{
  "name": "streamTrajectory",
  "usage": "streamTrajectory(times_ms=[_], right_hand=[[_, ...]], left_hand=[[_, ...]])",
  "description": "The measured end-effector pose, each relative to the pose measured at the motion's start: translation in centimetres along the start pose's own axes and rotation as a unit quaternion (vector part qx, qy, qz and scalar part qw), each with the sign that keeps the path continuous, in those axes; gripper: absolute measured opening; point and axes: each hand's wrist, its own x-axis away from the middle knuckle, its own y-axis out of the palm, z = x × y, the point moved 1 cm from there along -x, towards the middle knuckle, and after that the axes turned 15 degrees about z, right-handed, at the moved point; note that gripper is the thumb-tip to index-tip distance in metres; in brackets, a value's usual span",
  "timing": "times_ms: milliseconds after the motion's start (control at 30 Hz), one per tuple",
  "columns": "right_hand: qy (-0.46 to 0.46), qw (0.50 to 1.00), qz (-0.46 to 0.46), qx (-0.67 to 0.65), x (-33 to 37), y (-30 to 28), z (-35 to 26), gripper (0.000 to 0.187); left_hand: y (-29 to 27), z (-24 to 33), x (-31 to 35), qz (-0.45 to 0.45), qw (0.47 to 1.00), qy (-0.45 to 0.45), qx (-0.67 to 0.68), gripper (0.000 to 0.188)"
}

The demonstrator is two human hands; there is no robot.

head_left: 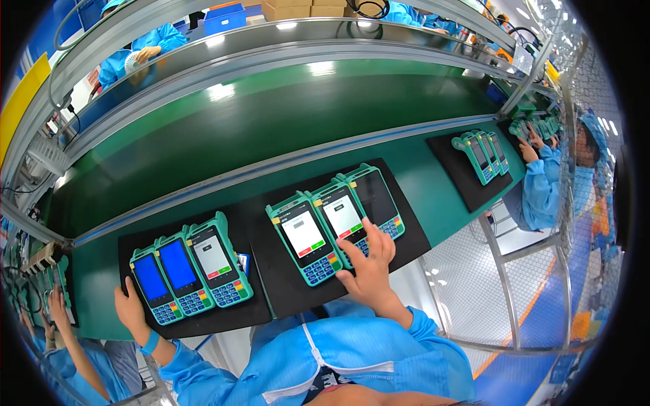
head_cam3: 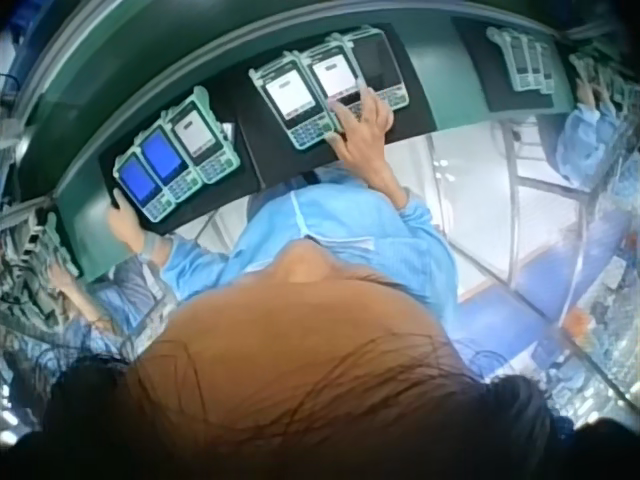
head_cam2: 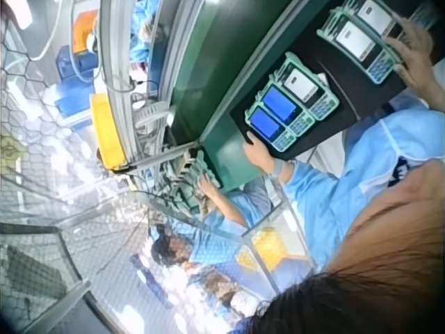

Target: The person tests handheld terminal devices on an assembly line by placing them on a mat, tapping their touchscreens and buttons to run through display and functional test screens, and moving the tested units down the workstation.

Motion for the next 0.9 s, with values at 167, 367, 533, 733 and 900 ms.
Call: streamTrajectory(times_ms=[167,367,533,733,900], right_hand=[[-0.023,0.999,-0.01,0.023,0.6,0.9,-2.0,0.056],[-0.01,0.999,-0.033,0.04,0.3,0.8,-2.5,0.056],[-0.001,1.0,-0.004,-0.023,0.3,1.0,-3.0,0.058],[-0.094,0.913,-0.081,-0.388,0.0,2.8,-8.8,0.065],[-0.083,0.919,-0.178,-0.342,-1.7,5.0,-12.9,0.07]], left_hand=[[-0.4,0.6,0.4,0.006,1.0,0.001,0.006,0.057],[0.3,-0.1,0.2,0.008,1.0,-0.001,0.006,0.057],[-0.5,-0.1,0.3,0.007,1.0,-0.006,-0.005,0.057],[-0.3,-0.6,0.2,0.006,1.0,-0.009,-0.007,0.057],[-0.7,1.3,1.1,0.027,0.999,-0.006,0.017,0.053]])
